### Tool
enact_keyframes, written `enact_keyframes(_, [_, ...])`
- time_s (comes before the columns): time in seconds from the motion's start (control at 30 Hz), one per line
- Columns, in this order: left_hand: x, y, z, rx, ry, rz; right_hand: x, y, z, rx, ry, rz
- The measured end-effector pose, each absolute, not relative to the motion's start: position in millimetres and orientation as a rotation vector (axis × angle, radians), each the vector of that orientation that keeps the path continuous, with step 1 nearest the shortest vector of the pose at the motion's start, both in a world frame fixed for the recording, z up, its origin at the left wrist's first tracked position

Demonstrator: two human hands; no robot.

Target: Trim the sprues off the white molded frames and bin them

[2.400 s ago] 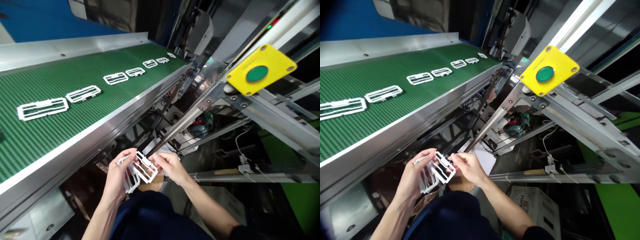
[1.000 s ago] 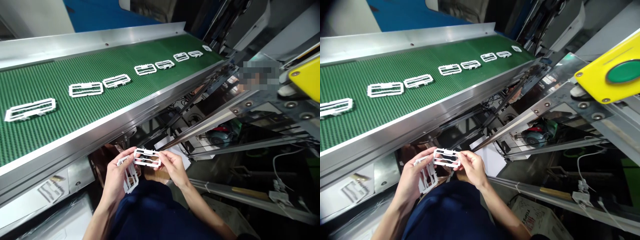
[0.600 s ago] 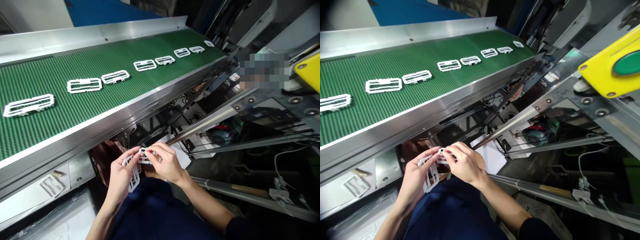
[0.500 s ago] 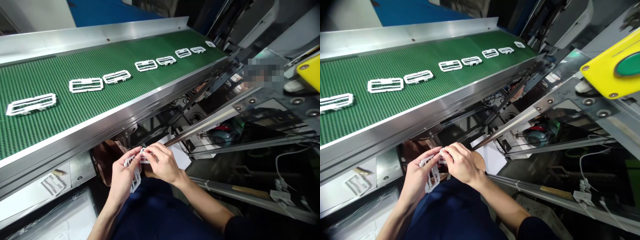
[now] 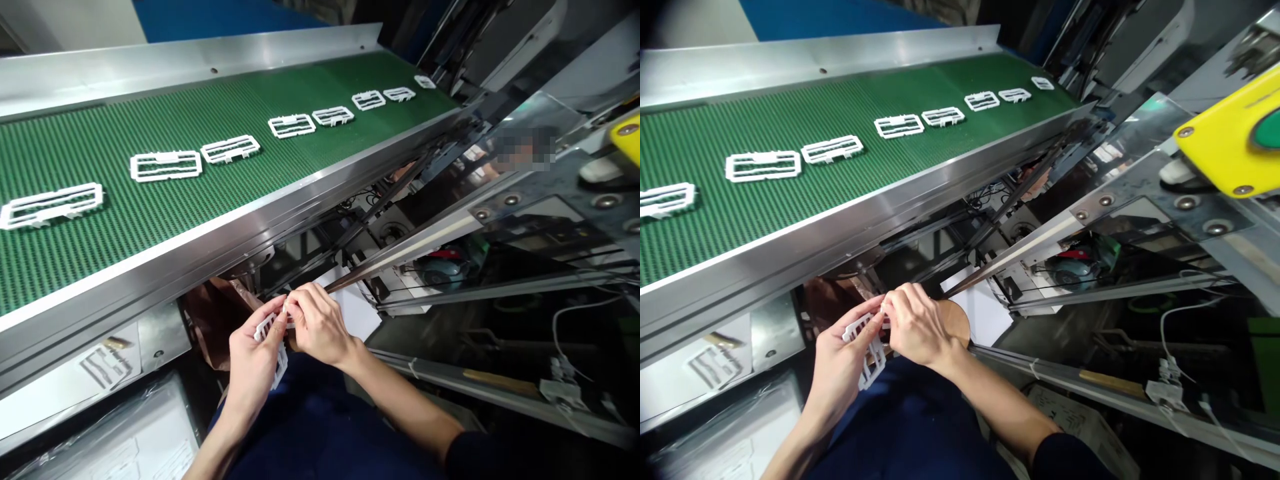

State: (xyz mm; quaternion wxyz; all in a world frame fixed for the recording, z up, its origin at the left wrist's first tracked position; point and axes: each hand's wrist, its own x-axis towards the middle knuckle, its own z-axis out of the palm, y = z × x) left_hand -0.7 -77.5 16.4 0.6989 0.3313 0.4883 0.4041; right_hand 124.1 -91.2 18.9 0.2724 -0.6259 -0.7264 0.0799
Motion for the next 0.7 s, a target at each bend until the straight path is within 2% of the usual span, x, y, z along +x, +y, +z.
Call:
enact_keyframes(0.27, [-1,-72,14,0.624,1.009,0.845,149,-102,51,-1.578,-1.796,0.517])
enact_keyframes(0.4, [-2,-69,15,0.592,1.003,0.815,180,-106,53,-1.753,-1.597,0.458])
enact_keyframes(0.57, [-6,-62,13,0.508,0.976,0.769,215,-105,33,-2.138,-1.489,0.2])
enact_keyframes(0.63, [-6,-59,10,0.486,0.974,0.769,214,-105,29,-2.066,-1.432,0.367])
enact_keyframes(0.7, [-5,-58,8,0.475,0.96,0.767,204,-106,28,-1.914,-1.324,0.767])
